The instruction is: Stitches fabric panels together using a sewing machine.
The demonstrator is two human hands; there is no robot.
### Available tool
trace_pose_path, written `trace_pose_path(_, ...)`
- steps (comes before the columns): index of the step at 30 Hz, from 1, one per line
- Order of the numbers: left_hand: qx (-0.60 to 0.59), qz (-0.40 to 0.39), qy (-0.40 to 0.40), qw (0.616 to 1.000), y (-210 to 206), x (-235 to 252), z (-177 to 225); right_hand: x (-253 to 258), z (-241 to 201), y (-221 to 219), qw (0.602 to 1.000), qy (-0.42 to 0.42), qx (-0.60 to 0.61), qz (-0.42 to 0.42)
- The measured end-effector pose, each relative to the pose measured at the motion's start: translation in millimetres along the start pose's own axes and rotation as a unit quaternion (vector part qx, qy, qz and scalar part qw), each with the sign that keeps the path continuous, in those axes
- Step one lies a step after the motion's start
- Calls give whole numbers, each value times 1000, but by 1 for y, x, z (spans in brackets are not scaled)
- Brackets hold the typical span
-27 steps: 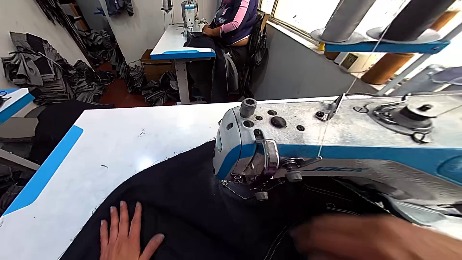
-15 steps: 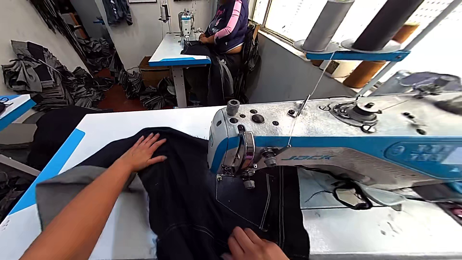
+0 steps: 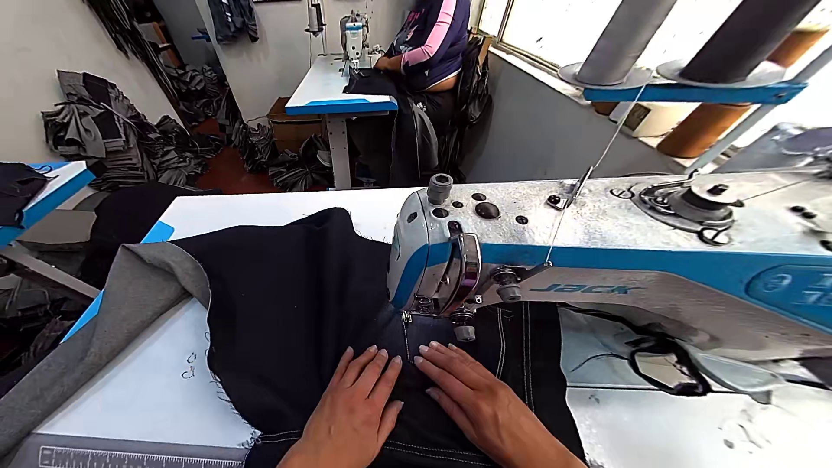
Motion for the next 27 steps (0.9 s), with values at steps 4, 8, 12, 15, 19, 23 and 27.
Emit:
trace_pose_path(4,-9,-38,14,999,-1,9,-9,0,-6,-1,999,4,-34,4)
trace_pose_path(8,-39,-93,24,995,-1,10,-13,1,-7,1,1000,-2,-19,18)
trace_pose_path(12,-59,-100,45,992,0,9,-12,3,-5,3,1000,3,-6,12)
trace_pose_path(15,-73,-92,48,992,2,10,-12,4,-6,3,1000,5,-5,6)
trace_pose_path(19,-74,-93,47,992,3,9,-12,4,-7,2,1000,-5,-3,3)
trace_pose_path(23,-80,-103,52,990,3,10,-13,4,-7,2,1000,-6,1,3)
trace_pose_path(27,-79,-108,54,990,3,11,-13,4,-8,3,1000,-9,-2,3)
Point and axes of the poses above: each hand's wrist, its own x-axis towards the middle knuckle, its own y-axis out of the back of the hand, z = x × y, the point moved 5 cm from there along x, towards the middle knuckle, and after that the axes turned 11 degrees about z, right-handed, at the moved point
